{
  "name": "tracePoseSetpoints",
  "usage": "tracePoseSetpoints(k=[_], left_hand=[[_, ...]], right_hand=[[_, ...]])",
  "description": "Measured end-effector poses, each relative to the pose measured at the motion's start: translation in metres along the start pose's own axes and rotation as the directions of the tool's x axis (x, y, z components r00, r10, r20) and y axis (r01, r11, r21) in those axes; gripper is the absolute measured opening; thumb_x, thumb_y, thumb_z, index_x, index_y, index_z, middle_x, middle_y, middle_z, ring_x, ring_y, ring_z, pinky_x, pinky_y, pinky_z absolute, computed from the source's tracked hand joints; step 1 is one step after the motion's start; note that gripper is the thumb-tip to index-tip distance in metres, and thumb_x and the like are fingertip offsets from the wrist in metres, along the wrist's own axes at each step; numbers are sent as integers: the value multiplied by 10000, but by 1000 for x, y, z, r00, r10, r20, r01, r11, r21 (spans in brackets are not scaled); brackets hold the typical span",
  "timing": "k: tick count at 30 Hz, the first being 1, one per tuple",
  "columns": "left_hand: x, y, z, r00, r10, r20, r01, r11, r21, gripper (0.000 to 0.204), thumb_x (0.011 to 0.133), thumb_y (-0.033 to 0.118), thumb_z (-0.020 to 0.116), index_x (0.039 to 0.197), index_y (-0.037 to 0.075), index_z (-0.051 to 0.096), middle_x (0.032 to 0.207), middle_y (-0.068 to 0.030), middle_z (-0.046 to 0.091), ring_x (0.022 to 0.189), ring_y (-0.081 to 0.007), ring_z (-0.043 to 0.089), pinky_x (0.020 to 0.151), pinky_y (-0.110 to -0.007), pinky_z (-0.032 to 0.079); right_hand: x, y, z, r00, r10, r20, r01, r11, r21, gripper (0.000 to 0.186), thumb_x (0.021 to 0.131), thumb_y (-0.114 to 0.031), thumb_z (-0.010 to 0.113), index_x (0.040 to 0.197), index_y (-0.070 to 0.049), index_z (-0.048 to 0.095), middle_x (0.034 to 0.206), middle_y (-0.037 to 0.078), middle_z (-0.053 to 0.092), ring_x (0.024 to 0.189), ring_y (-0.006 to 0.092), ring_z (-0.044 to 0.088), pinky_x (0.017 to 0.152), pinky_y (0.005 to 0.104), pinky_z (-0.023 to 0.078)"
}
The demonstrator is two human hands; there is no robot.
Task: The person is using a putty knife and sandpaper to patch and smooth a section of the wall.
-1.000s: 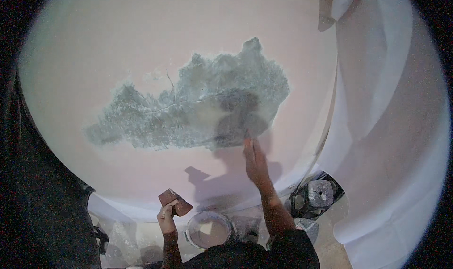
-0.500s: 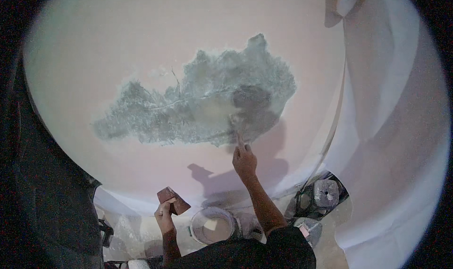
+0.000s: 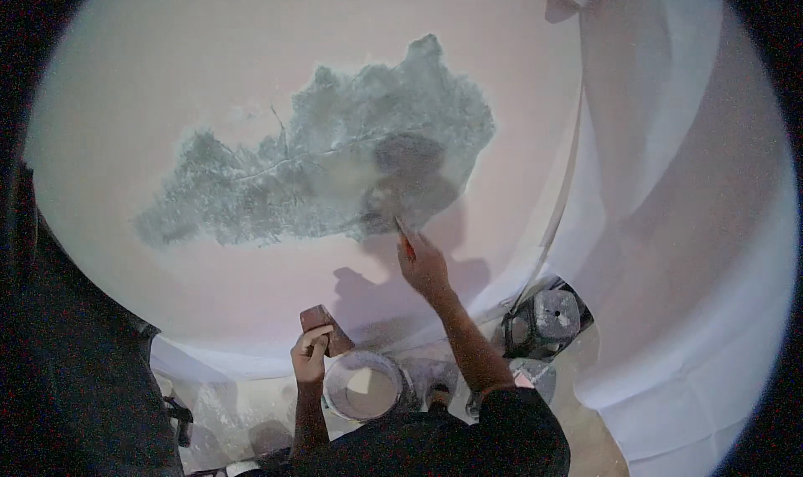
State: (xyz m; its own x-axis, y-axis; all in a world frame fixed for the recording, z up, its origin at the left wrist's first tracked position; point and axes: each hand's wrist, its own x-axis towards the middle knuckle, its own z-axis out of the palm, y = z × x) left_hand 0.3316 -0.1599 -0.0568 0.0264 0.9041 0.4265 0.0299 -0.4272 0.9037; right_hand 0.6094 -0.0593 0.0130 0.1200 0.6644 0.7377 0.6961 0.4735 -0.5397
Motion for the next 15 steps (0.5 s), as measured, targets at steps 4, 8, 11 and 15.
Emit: tracePoseSetpoints(k=[4,8,11,15], left_hand=[[37,6,20,998,-65,-4,64,985,-159,472,943,23,560,1384,75,399,1011,-48,576,781,-91,521,680,-232,441],[81,50,64,991,-133,9,130,943,-305,689,920,10,604,1473,161,221,1075,-89,614,920,-139,612,764,-244,503],[107,62,89,973,-195,120,216,956,-201,672,902,-59,571,1461,112,238,1164,-139,606,988,-117,592,746,-221,471],[124,57,127,901,-201,385,375,806,-459,536,916,-32,542,1408,55,347,1164,-95,619,995,-124,608,719,-233,476]], right_hand=[[-55,-31,-33,961,238,140,-263,943,203,429,870,-94,637,1282,-42,528,920,194,644,818,306,660,748,361,514],[-80,-35,-60,955,251,160,-284,928,242,442,858,-98,663,1273,-33,528,935,170,660,849,233,661,769,329,508],[-89,-24,-82,952,236,193,-281,925,256,405,852,-96,673,1231,-18,556,947,165,665,862,229,662,773,324,508],[-95,-8,-120,915,291,280,-347,922,175,358,836,-91,686,1170,-1,593,934,160,669,854,231,665,773,315,504]])
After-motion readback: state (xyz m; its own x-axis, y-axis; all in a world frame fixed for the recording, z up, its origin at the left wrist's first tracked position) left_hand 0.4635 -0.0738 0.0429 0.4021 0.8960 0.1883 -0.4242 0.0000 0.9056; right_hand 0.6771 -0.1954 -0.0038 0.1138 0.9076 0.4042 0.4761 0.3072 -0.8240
